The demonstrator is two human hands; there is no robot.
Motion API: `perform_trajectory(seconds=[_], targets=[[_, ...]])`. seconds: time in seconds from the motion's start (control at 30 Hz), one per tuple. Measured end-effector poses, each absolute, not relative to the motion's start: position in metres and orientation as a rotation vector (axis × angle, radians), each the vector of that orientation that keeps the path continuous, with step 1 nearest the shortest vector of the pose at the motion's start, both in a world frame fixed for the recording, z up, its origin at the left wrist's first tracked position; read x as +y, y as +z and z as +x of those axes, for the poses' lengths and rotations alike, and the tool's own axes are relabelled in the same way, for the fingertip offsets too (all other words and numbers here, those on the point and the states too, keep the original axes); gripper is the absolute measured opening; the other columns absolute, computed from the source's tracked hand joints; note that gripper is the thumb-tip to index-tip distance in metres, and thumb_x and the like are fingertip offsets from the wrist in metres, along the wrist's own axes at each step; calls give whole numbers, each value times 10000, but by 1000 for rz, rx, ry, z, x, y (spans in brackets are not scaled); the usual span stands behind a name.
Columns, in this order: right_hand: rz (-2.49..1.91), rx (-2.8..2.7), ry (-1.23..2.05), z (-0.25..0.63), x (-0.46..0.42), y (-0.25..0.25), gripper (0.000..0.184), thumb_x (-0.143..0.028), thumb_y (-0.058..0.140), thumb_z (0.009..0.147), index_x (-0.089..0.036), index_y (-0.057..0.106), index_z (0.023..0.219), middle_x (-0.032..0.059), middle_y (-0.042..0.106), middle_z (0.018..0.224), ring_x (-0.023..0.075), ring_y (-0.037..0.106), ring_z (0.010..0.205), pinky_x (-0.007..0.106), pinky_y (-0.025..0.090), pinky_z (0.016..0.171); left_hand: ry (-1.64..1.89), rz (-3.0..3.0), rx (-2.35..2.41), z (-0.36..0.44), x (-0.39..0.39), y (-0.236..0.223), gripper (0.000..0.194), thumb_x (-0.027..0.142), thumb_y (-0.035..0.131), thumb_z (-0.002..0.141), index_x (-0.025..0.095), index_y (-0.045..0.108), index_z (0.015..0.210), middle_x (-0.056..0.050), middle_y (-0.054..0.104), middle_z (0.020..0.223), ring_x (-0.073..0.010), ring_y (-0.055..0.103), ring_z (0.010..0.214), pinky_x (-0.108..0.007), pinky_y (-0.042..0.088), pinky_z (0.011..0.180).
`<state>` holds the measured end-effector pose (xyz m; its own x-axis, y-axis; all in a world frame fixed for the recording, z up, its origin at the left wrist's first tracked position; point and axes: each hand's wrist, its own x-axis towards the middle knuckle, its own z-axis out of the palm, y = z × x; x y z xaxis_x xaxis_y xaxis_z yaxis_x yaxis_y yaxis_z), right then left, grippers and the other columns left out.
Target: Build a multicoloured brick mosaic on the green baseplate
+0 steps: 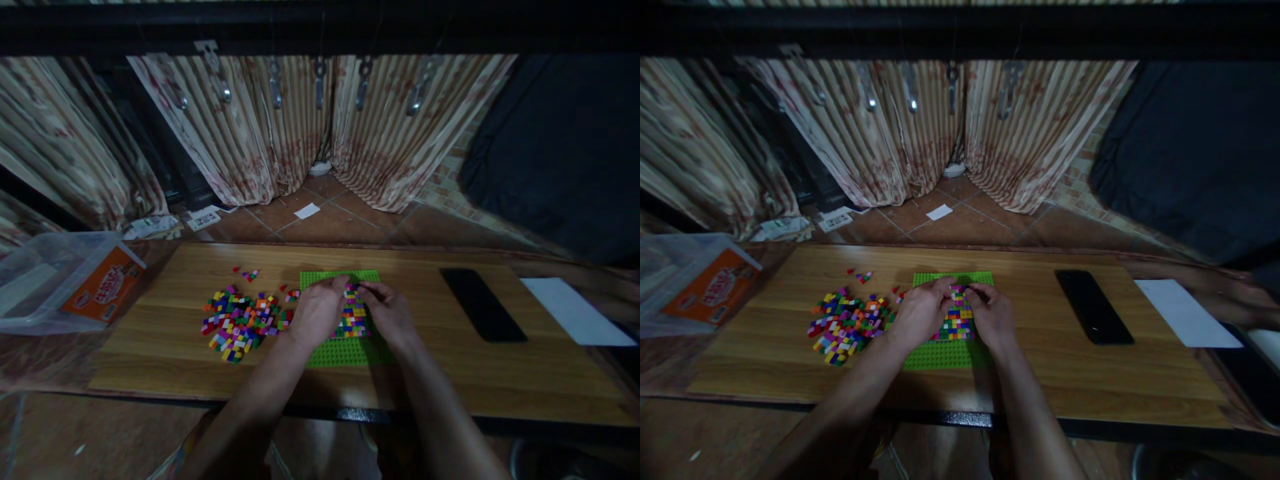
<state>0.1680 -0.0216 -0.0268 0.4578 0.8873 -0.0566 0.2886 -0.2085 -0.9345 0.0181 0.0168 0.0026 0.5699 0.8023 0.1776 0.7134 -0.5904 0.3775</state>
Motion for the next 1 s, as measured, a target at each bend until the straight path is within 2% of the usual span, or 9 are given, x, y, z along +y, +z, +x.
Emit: perform_trajectory(seconds=[0.17,0.47,0.8,1.0], targets=[[-1673,-1012,786,164,-21,-28,401,-445,644,718,-169,685,1005,81,736,957,234,676,876,366,502,804,510,2511,1248,17,17,1,385,189,551,854,212,517,1237,-40,690,987,-175,646,907,-274,503,842],[-1714,-1076,712,157,-21,-31,436,-382,679,676,-184,662,1063,93,712,1066,248,658,982,388,492,872,516,2565,1236,17,17,-2,281,187,487,883,211,575,1148,-42,686,875,-186,646,848,-292,511,797],[-1741,-1016,729,155,-18,-31,454,-380,689,644,-181,672,1051,81,726,1003,244,676,895,373,508,813,564,2565,1178,16,15,-3,373,93,467,845,189,537,1199,-63,685,938,-197,645,902,-314,516,841],[-1725,-963,763,154,-17,-32,482,-367,695,620,-156,668,1052,88,724,994,239,676,871,359,512,794,576,2566,1150,16,15,-7,405,95,455,853,165,504,1248,-88,685,974,-204,647,908,-332,519,852]])
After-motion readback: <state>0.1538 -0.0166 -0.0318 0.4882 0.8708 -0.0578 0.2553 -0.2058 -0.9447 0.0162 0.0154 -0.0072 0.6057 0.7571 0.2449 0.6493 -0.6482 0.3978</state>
